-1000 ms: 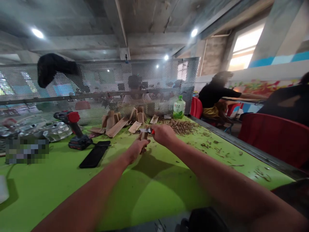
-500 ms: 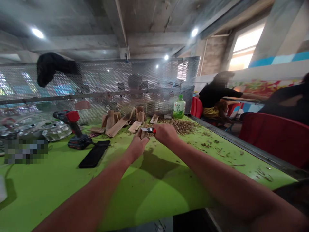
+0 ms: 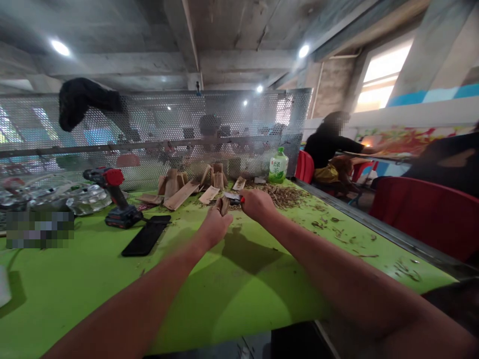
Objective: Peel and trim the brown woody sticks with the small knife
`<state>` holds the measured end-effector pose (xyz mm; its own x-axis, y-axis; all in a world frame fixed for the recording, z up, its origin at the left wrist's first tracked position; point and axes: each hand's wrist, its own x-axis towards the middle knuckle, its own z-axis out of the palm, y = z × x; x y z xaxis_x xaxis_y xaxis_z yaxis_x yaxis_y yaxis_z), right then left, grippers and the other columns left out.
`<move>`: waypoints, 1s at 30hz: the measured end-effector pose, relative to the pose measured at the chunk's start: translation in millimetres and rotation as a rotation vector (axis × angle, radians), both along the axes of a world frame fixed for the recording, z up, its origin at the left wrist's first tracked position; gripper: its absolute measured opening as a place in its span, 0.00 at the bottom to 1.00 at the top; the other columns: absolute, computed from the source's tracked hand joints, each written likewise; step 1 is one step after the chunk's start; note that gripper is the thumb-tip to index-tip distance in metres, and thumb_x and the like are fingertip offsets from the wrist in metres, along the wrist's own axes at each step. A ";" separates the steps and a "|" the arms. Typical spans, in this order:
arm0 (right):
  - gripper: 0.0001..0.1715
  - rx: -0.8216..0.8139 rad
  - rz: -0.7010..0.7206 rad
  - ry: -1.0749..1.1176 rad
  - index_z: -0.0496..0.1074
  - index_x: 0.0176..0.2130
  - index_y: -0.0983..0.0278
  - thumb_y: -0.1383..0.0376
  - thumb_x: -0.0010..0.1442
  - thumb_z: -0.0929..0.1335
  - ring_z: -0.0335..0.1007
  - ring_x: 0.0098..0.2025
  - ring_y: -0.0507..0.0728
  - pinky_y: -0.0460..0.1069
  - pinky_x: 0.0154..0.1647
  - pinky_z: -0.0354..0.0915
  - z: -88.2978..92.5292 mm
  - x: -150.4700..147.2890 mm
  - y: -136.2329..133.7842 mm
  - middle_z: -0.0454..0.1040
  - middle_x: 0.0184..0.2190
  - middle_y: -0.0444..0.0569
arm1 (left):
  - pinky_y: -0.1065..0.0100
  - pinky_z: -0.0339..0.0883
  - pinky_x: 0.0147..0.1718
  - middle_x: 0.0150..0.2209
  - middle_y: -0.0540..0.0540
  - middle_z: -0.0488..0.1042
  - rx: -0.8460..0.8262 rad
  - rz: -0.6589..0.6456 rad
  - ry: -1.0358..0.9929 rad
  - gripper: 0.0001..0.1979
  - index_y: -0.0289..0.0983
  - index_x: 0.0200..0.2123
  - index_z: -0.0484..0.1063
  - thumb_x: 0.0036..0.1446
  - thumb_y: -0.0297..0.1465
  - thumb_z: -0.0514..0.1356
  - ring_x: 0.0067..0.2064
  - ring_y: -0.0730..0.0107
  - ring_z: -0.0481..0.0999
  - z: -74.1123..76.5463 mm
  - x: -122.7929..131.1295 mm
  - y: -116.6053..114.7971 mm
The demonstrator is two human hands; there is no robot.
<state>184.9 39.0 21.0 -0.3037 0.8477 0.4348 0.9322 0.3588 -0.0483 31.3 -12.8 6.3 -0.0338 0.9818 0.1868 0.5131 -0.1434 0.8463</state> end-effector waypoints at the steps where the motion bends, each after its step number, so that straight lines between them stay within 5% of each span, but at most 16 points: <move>1: 0.16 0.001 0.011 0.006 0.78 0.42 0.62 0.65 0.62 0.62 0.76 0.41 0.59 0.47 0.38 0.62 -0.3 1.8 4.1 0.80 0.38 0.57 | 0.65 0.66 0.42 0.35 0.42 0.74 -0.010 -0.002 0.032 0.22 0.30 0.50 0.72 0.51 0.27 0.58 0.37 0.63 0.71 0.4 0.3 -0.4; 3: 0.17 -0.047 -0.021 0.039 0.78 0.43 0.63 0.64 0.63 0.62 0.76 0.42 0.59 0.47 0.40 0.62 -0.3 12.9 16.3 0.80 0.39 0.58 | 0.65 0.67 0.42 0.38 0.40 0.75 -0.001 -0.009 0.078 0.25 0.29 0.54 0.71 0.51 0.27 0.58 0.38 0.62 0.72 1.8 2.4 -5.4; 6: 0.17 -0.180 -0.268 0.163 0.78 0.44 0.67 0.66 0.61 0.63 0.76 0.42 0.61 0.48 0.38 0.63 0.5 47.4 40.5 0.79 0.41 0.61 | 0.63 0.66 0.48 0.53 0.34 0.72 0.100 -0.084 0.068 0.36 0.31 0.65 0.61 0.51 0.30 0.60 0.46 0.58 0.73 3.9 8.5 -20.8; 9: 0.18 -0.133 -0.440 0.265 0.78 0.45 0.69 0.67 0.61 0.63 0.76 0.42 0.63 0.49 0.37 0.63 0.7 75.6 56.8 0.79 0.42 0.63 | 0.62 0.66 0.51 0.59 0.34 0.68 0.128 -0.163 0.010 0.39 0.32 0.68 0.56 0.53 0.31 0.60 0.50 0.57 0.73 3.8 11.8 -28.8; 14: 0.18 0.021 -0.217 0.225 0.78 0.45 0.62 0.64 0.61 0.62 0.74 0.39 0.59 0.47 0.36 0.60 -0.5 45.0 39.1 0.80 0.39 0.56 | 0.63 0.69 0.44 0.46 0.36 0.77 0.015 -0.001 -0.004 0.29 0.29 0.59 0.68 0.53 0.28 0.58 0.41 0.61 0.75 -3.6 -0.4 -5.2; 18: 0.15 0.003 -0.051 0.087 0.78 0.41 0.61 0.63 0.59 0.63 0.74 0.37 0.57 0.46 0.35 0.58 -4.0 7.2 11.0 0.80 0.36 0.53 | 0.66 0.66 0.48 0.47 0.39 0.77 0.089 0.041 -0.080 0.23 0.32 0.53 0.72 0.53 0.27 0.59 0.46 0.61 0.75 -8.8 -6.8 8.3; 30: 0.17 -0.028 0.006 -0.058 0.77 0.44 0.61 0.64 0.61 0.62 0.76 0.40 0.60 0.48 0.39 0.62 -4.0 -2.6 -1.9 0.80 0.37 0.56 | 0.65 0.67 0.46 0.44 0.42 0.78 0.075 -0.044 -0.131 0.26 0.35 0.53 0.70 0.50 0.33 0.65 0.44 0.63 0.76 -12.0 -9.9 8.3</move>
<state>182.3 37.1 17.0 -0.3324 0.8574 0.3929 0.9317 0.3632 -0.0045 21.5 -4.6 -5.7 -0.0201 0.9663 0.2568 0.3909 -0.2288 0.8916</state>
